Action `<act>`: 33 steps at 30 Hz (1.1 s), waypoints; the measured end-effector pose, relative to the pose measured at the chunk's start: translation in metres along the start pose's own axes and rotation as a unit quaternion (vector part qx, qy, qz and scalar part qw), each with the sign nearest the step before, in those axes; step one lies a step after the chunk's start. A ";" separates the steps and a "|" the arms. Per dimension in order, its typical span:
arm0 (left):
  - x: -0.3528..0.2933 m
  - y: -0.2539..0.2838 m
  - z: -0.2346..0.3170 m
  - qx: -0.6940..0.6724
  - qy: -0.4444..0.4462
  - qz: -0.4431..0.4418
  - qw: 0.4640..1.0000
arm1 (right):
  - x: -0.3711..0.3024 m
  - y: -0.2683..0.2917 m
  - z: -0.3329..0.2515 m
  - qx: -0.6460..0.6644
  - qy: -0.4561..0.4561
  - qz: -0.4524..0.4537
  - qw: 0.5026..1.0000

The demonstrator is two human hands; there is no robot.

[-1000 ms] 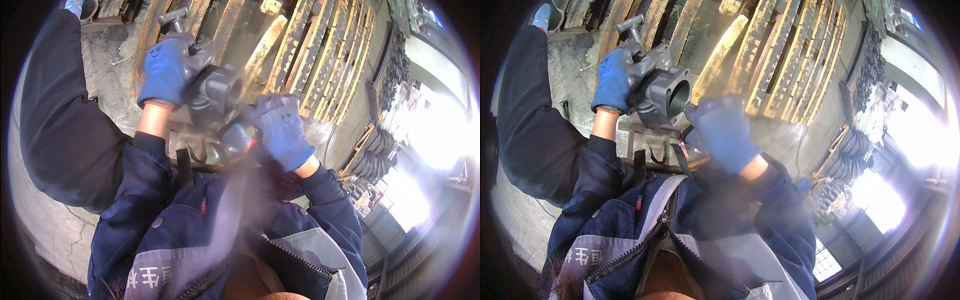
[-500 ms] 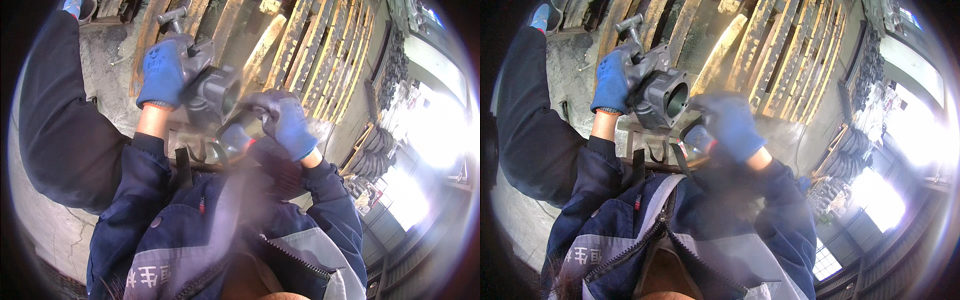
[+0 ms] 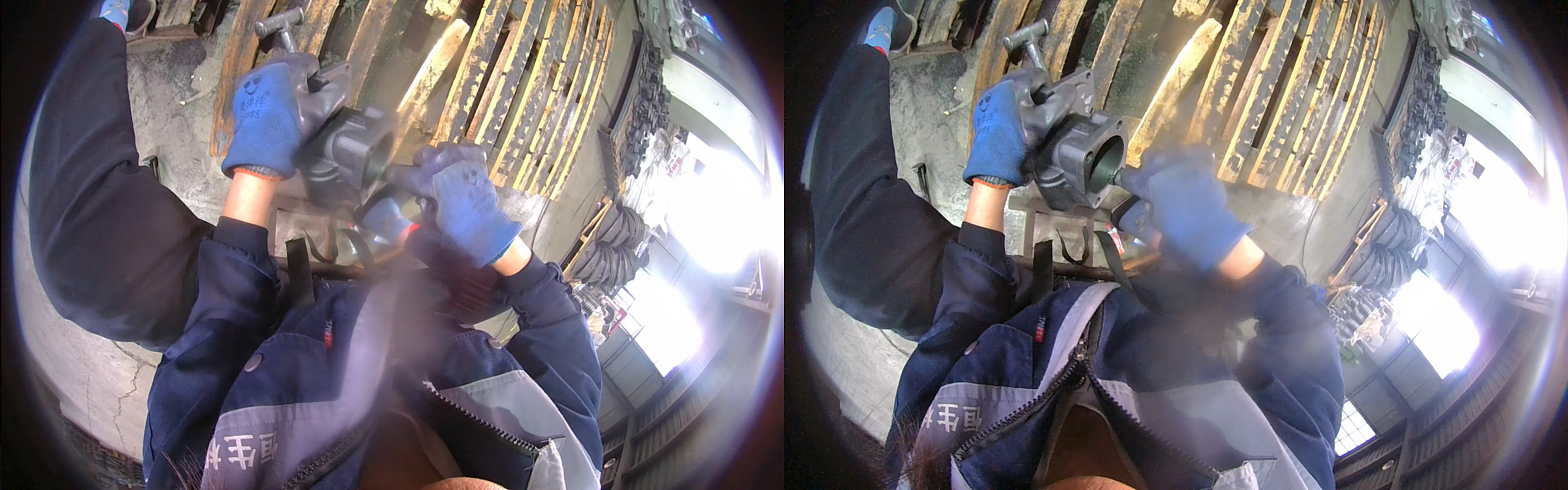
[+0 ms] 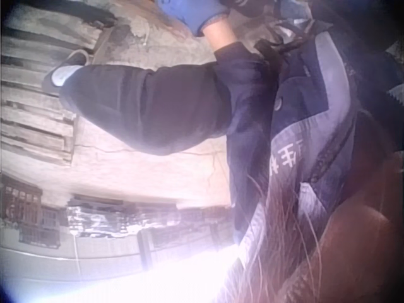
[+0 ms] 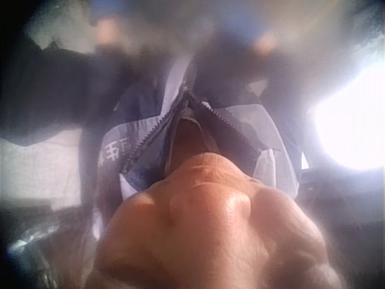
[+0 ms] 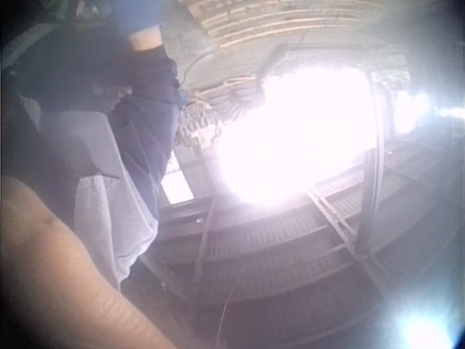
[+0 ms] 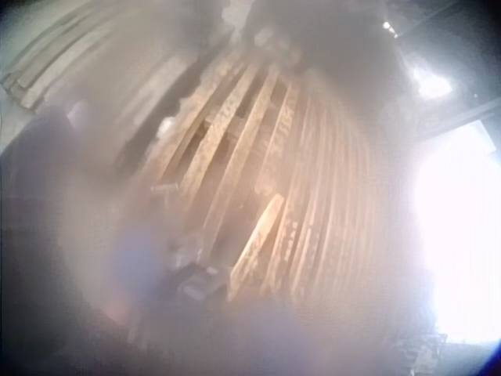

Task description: The person sits on the floor and cleans a dark metal part using a hammer to tap it and a cloth to wipe its surfaces. The person repeatedly turns the part over and wipes different sides, then places it on a wooden pallet.

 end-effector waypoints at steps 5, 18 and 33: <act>-0.002 0.006 0.005 -0.009 -0.017 0.038 0.999 | 0.017 0.012 -0.002 -0.061 0.048 -0.027 0.997; -0.002 -0.001 0.006 0.032 -0.006 -0.011 0.999 | 0.046 0.019 0.008 0.064 -0.069 0.003 0.996; -0.003 0.003 0.003 -0.002 -0.009 0.031 0.999 | -0.003 0.005 0.000 0.105 0.037 0.111 0.988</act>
Point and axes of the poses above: each hand's wrist, its own x-axis towards the middle knuckle, its own y-axis out of the back of the hand, z = x × y, the point moved 7 cm from there along x, towards the middle knuckle, and after that the axes turned 4 degrees about y, right-handed, at the moved point
